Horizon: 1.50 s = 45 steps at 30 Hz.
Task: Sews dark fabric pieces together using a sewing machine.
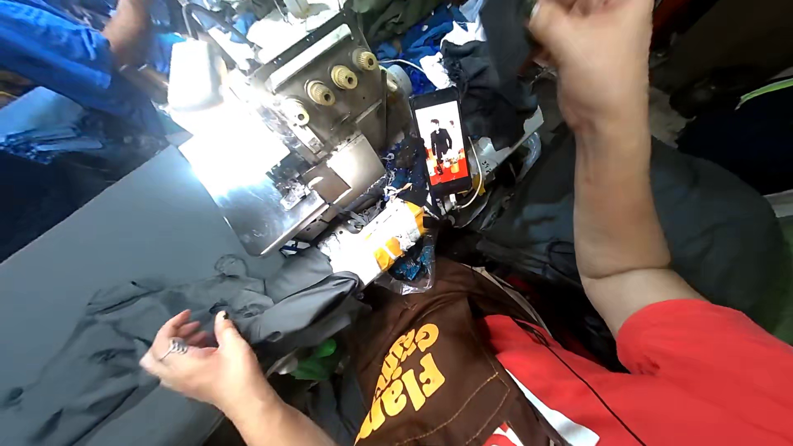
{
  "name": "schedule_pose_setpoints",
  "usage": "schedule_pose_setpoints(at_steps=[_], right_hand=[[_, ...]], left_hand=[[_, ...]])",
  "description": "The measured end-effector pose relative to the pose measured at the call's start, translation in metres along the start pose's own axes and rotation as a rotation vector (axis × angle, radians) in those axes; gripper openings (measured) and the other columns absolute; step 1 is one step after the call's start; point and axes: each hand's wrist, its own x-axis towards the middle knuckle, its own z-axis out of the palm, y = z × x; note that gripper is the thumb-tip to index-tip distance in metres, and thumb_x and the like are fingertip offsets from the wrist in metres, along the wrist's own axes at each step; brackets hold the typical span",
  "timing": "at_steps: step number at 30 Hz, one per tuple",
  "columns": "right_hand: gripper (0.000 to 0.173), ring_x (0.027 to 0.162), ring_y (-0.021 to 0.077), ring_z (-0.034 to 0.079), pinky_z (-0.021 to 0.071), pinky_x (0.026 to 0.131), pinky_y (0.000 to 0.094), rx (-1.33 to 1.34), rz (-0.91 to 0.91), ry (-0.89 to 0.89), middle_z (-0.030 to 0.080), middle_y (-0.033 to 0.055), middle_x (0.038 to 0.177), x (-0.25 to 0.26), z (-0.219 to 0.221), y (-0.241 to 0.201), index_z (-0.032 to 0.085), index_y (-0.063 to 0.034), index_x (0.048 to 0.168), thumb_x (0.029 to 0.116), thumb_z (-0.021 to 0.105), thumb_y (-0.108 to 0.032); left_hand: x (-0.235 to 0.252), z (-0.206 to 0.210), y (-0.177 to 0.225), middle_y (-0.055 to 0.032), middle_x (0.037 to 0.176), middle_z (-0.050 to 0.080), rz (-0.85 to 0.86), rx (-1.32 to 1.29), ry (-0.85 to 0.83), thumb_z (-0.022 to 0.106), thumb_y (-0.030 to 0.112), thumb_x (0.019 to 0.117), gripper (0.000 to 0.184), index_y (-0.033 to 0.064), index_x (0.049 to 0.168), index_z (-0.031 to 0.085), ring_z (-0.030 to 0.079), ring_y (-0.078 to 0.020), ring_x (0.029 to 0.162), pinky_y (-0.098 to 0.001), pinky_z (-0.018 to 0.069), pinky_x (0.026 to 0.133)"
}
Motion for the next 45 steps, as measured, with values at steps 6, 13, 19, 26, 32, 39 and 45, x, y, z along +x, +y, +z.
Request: schedule_pose_setpoints(at_steps=[6, 13, 19, 26, 32, 39, 45], right_hand=[[0.02, 0.089, 0.0103, 0.071, 0.0623, 0.077, 0.0285, 0.074, 0.015, -0.75, 0.073, 0.0078, 0.105, -0.128, 0.077, -0.011, 0.069, 0.0005, 0.113, 0.093, 0.065, 0.004], [0.024, 0.093, 0.0112, 0.071, 0.061, 0.083, 0.0271, 0.346, 0.149, -0.637, 0.072, 0.0117, 0.107, -0.158, 0.101, 0.0, 0.066, 0.0056, 0.116, 0.0942, 0.058, 0.01], [0.026, 0.075, 0.0122, 0.07, 0.0605, 0.063, 0.0263, 0.327, 0.342, -0.585, 0.072, 0.0096, 0.099, -0.164, 0.082, 0.024, 0.065, 0.0012, 0.117, 0.0934, 0.06, 0.01], [0.025, 0.071, 0.0121, 0.069, 0.0611, 0.064, 0.0265, 0.408, 0.541, -0.6, 0.072, 0.0084, 0.09, -0.178, 0.08, 0.035, 0.064, 0.0022, 0.118, 0.0945, 0.059, 0.009], [0.025, 0.071, 0.0106, 0.069, 0.0602, 0.063, 0.0251, 0.336, 0.554, -0.584, 0.07, 0.0066, 0.087, -0.179, 0.075, 0.044, 0.064, -0.0001, 0.118, 0.0943, 0.061, 0.006], [0.029, 0.117, 0.0199, 0.064, 0.0518, 0.102, 0.0416, -0.004, 0.153, -0.866, 0.068, 0.0111, 0.122, -0.185, 0.095, 0.052, 0.068, -0.0039, 0.124, 0.0984, 0.067, -0.017], [0.031, 0.106, 0.0153, 0.065, 0.0532, 0.096, 0.0299, 0.313, 0.148, -1.014, 0.069, 0.0138, 0.112, -0.192, 0.113, 0.04, 0.065, 0.0029, 0.125, 0.1011, 0.064, -0.016]], left_hand=[[-0.048, 0.017, 0.12, -0.0005, 0.14, 0.06, 0.387, -0.672, -0.399, 0.072, 0.029, 0.0958, 0.056, 0.0101, 0.144, 0.049, 0.056, -0.013, 0.13, -0.0366, 0.0465, 0.112], [-0.107, 0.054, 0.122, -0.0048, 0.097, 0.078, 0.093, -0.881, -0.921, 0.073, 0.002, 0.0892, 0.023, -0.0029, 0.112, 0.069, 0.075, -0.0135, 0.086, -0.0324, 0.0645, 0.082], [-0.114, 0.034, 0.091, -0.0017, 0.096, 0.076, -0.183, -1.015, -0.79, 0.066, 0.002, 0.0941, 0.013, 0.0043, 0.105, 0.072, 0.074, -0.0128, 0.083, -0.0325, 0.0642, 0.077], [-0.104, 0.039, 0.081, -0.0068, 0.118, 0.072, 0.013, -0.98, -0.442, 0.06, 0.005, 0.1001, 0.019, 0.0013, 0.112, 0.074, 0.068, -0.0159, 0.108, -0.0295, 0.0581, 0.091], [-0.1, 0.032, 0.1, 0.0077, 0.089, 0.074, -0.037, -0.958, -0.239, 0.07, -0.008, 0.0863, 0.02, 0.0088, 0.097, 0.068, 0.07, -0.0024, 0.079, -0.0195, 0.06, 0.074], [-0.109, 0.044, 0.105, -0.0048, 0.089, 0.063, 0.437, -0.616, -0.551, 0.071, 0.025, 0.097, 0.024, 0.0046, 0.085, 0.072, 0.059, -0.0061, 0.088, -0.0193, 0.0499, 0.082], [-0.118, 0.053, 0.107, -0.0032, 0.093, 0.065, 0.447, -0.756, -0.641, 0.068, 0.017, 0.0987, 0.012, 0.0066, 0.099, 0.075, 0.062, -0.0047, 0.091, -0.0188, 0.0518, 0.085]])
